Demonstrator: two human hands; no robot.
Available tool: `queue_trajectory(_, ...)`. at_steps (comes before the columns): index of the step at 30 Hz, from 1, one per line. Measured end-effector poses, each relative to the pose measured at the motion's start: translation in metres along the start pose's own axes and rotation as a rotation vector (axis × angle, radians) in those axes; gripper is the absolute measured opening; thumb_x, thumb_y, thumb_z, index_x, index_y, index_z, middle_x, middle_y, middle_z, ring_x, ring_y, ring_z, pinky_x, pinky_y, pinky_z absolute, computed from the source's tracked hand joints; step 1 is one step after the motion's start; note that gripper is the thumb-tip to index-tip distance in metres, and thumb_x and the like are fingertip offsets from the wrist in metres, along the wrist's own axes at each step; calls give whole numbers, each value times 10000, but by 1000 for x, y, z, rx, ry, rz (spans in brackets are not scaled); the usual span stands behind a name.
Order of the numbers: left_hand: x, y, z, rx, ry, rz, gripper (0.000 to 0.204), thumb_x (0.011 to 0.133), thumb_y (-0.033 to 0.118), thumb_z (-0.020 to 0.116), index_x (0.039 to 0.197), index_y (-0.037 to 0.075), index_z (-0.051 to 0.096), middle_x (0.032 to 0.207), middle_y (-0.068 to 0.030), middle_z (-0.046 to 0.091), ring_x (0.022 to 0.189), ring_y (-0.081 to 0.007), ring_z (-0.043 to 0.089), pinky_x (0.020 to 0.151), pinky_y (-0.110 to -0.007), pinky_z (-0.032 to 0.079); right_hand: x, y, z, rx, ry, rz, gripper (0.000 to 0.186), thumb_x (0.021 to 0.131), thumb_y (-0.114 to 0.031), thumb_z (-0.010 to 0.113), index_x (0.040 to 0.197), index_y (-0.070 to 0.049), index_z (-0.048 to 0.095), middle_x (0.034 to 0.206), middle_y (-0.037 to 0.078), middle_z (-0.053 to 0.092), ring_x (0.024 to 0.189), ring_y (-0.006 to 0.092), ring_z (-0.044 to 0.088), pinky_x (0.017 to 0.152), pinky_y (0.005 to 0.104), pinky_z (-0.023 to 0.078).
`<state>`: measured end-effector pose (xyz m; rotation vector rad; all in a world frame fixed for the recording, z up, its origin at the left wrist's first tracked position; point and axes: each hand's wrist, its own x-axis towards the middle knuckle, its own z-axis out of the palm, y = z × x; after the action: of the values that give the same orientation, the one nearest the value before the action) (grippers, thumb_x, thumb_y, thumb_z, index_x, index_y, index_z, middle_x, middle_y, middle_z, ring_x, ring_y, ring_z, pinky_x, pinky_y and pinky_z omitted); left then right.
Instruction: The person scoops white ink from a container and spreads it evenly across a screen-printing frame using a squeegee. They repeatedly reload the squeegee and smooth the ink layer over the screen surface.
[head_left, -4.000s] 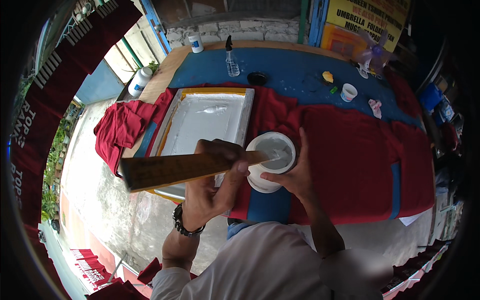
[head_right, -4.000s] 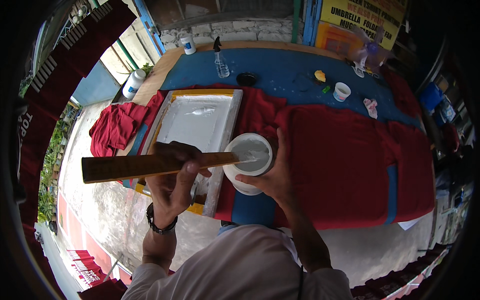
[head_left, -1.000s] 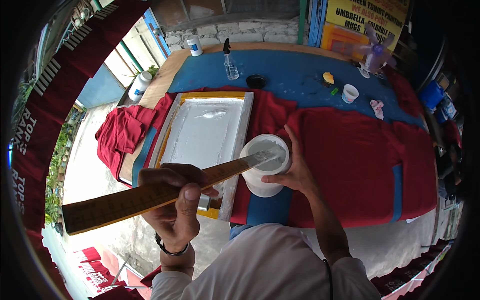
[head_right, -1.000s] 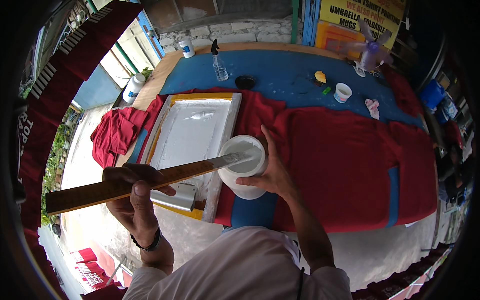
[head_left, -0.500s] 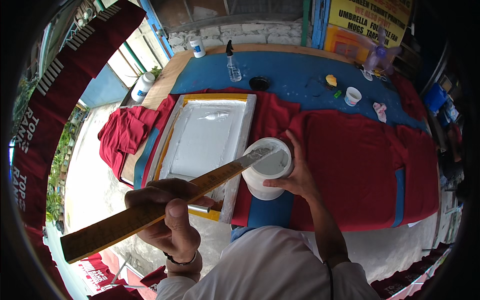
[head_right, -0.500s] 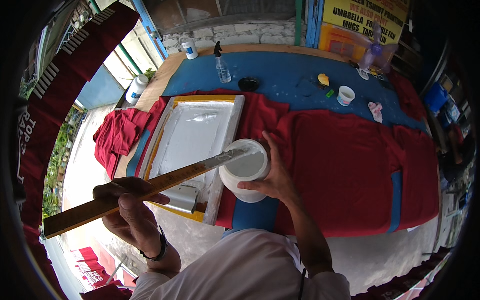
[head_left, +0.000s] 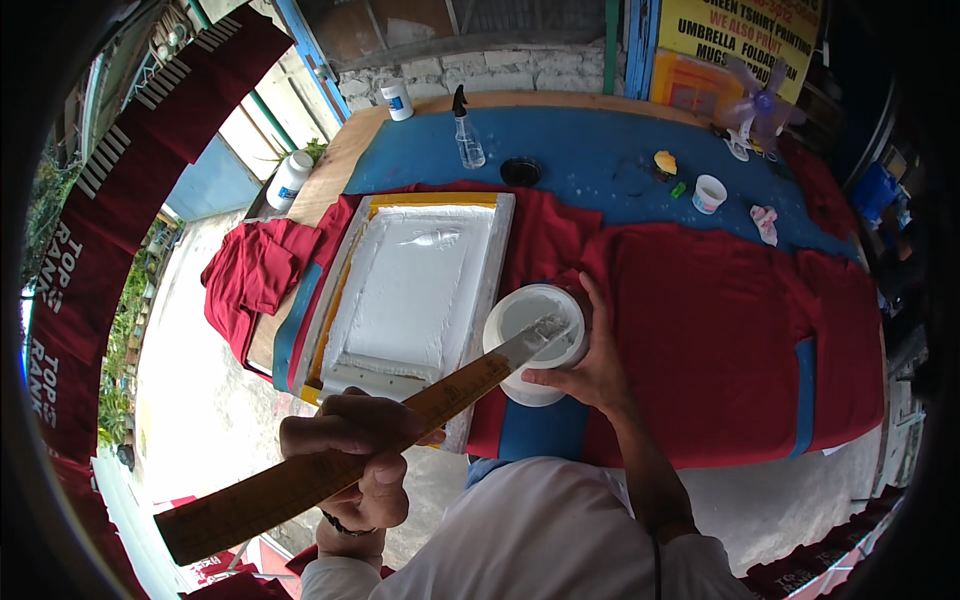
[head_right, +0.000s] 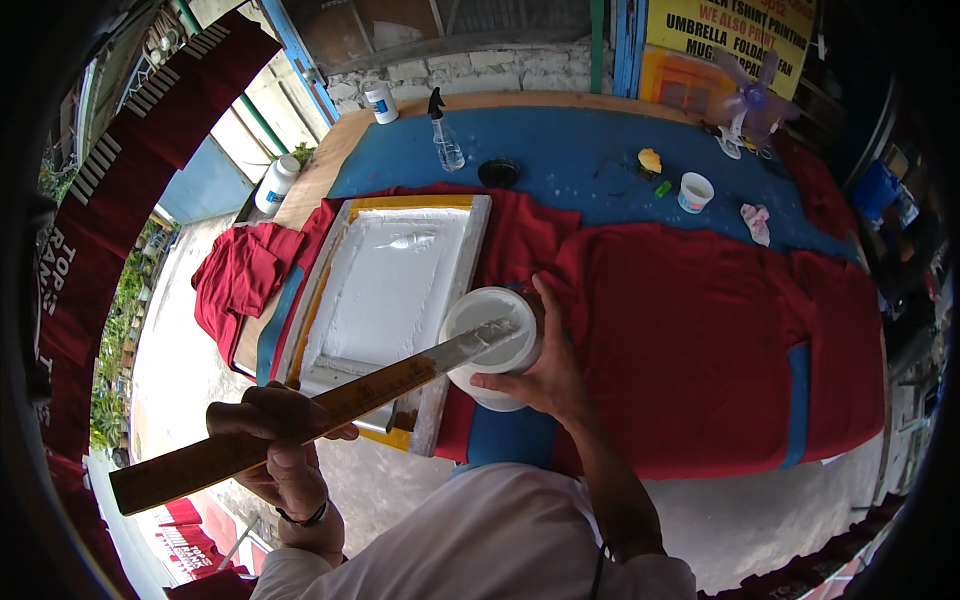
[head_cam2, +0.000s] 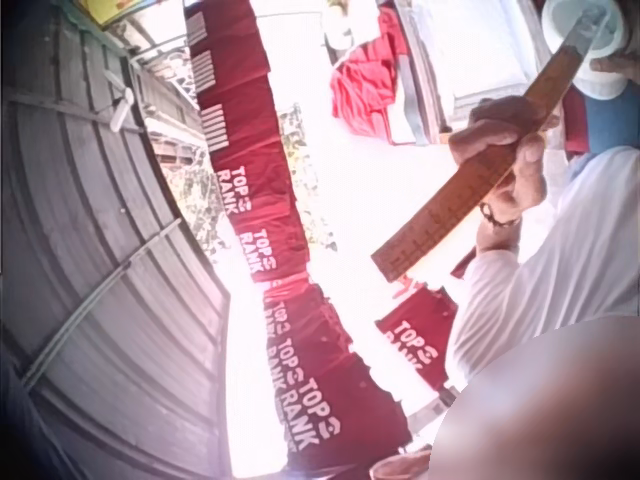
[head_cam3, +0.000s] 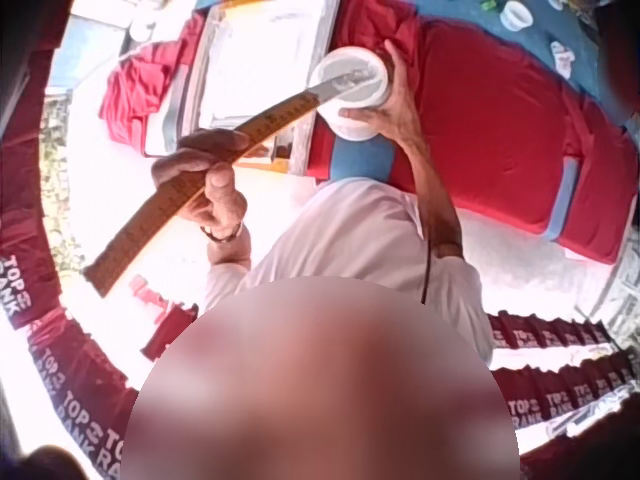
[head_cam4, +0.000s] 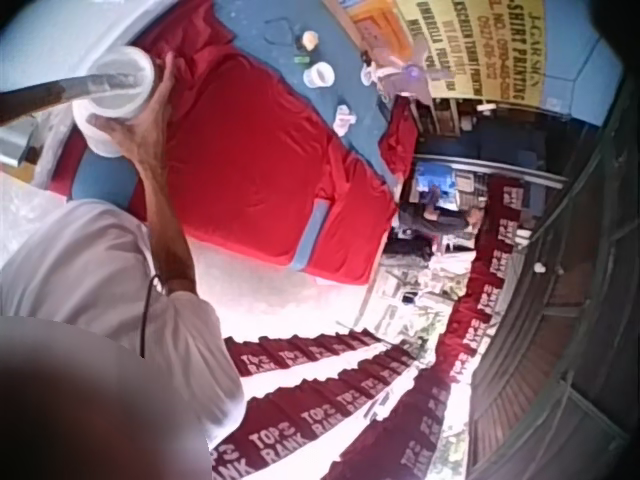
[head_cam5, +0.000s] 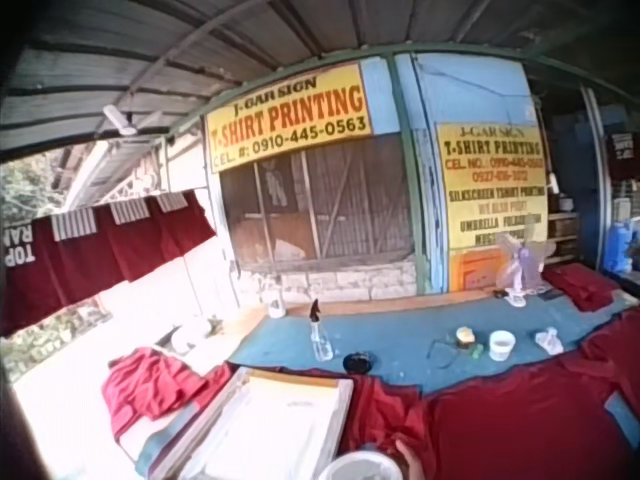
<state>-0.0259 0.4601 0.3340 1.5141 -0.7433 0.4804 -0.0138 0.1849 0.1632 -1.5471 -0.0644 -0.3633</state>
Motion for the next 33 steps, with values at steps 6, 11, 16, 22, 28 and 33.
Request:
queue_trajectory(6,23,-34,31,-112,-158,-26,227,1001,0,800,1143,-8,624,1045,-162,710,923,-273,771,807,-388,615,-1,1,4,49,-1,13,1550,644,-216,1106,1770,-161,42,1640,206,474,1541,353,498,1289,558,431)
queue_trajectory(11,39,-96,84,21,-456,-260,216,1080,96,745,1152,-85,649,1007,-162,734,790,-238,798,723,-341,653,-7,2,12,125,70,-16,1496,686,-208,1089,1752,-90,47,1612,215,492,1516,350,519,1275,540,445)
queue_trajectory(16,43,-81,68,4,-388,-194,215,1095,116,731,1158,-72,648,978,-153,755,796,-216,800,706,-340,653,-18,1,36,56,242,-16,1478,698,-299,1091,1736,-27,75,1613,222,473,1488,354,540,1266,532,454)
queue_trajectory(22,41,-23,13,-216,-134,-81,181,1074,42,696,1186,-36,578,1015,-196,716,851,-216,748,725,-346,650,-8,-10,14,-452,190,-83,1611,561,-292,1141,1758,-68,87,1612,221,481,1510,353,523,1273,549,454)
queue_trajectory(28,29,-19,-12,-49,-24,55,271,1122,233,656,1202,21,508,963,-170,694,825,-223,740,575,-375,685,15,-7,-8,-268,-47,-29,1692,530,-290,1150,1781,-114,24,1618,216,528,1532,355,519,1302,541,417)
queue_trajectory(33,21,-34,-1,-55,-22,70,262,1115,202,657,1212,14,503,992,-186,700,846,-236,745,604,-391,692,16,-3,-7,7,-55,91,1699,557,-218,1141,1787,-160,-29,1615,195,548,1525,352,535,1299,534,426)
